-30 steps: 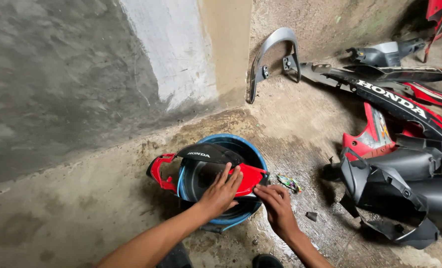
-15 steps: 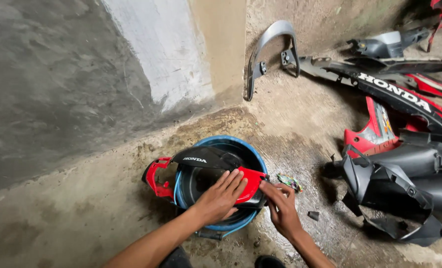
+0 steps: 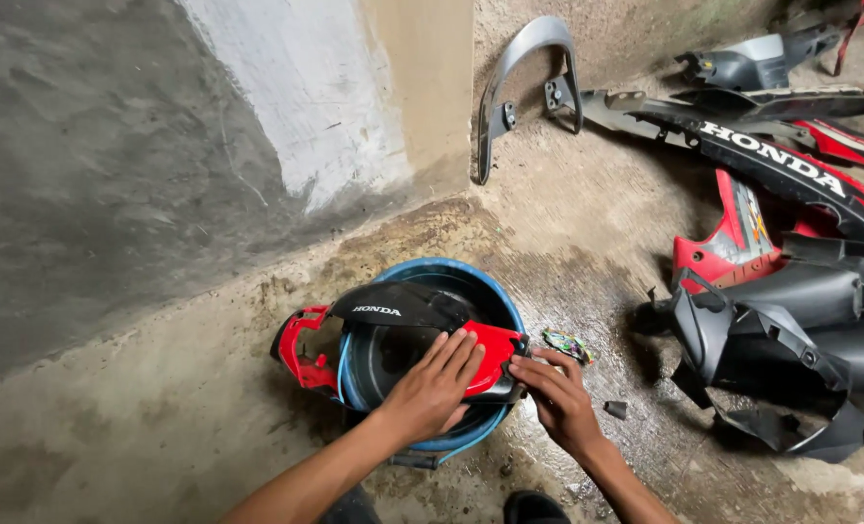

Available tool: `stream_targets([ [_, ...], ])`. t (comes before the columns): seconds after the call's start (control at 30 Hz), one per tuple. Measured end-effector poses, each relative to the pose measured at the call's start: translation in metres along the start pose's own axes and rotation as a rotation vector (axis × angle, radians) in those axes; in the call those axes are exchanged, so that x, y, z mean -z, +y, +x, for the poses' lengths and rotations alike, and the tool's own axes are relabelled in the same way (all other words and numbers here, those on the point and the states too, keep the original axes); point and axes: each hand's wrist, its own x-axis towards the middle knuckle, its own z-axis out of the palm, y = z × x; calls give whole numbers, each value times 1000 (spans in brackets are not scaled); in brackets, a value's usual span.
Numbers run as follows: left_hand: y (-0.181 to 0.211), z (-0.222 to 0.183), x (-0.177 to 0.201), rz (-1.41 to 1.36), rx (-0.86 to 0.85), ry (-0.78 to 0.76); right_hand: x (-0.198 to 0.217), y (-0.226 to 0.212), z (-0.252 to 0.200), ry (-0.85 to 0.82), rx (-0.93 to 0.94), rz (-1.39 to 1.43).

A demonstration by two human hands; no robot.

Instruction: Washing a motorcycle fairing in a bucket of water by hand

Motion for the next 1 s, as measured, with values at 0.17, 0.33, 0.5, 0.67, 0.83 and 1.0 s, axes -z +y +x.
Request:
stream_targets([
  [0.17, 0, 0, -2, -10, 8, -4, -8, -3, -13, -2, 157, -202],
  [0.33, -1, 0, -4, 1, -1, 5, -25, 41, -20, 94, 106, -321],
  [0.5, 1, -2, -8, -11, 5, -25, -20, 15, -6, 168, -32, -173],
  [0.67, -1, 1, -3, 26, 0, -4, -25, -5, -14, 150, 110, -151],
  [0.83, 0, 0, -5, 43, 2, 12, -32, 26, -9, 201, -44, -182],
  [1.0, 0, 0, -3, 51, 4, 9, -32, 11, -10, 212, -98, -139],
])
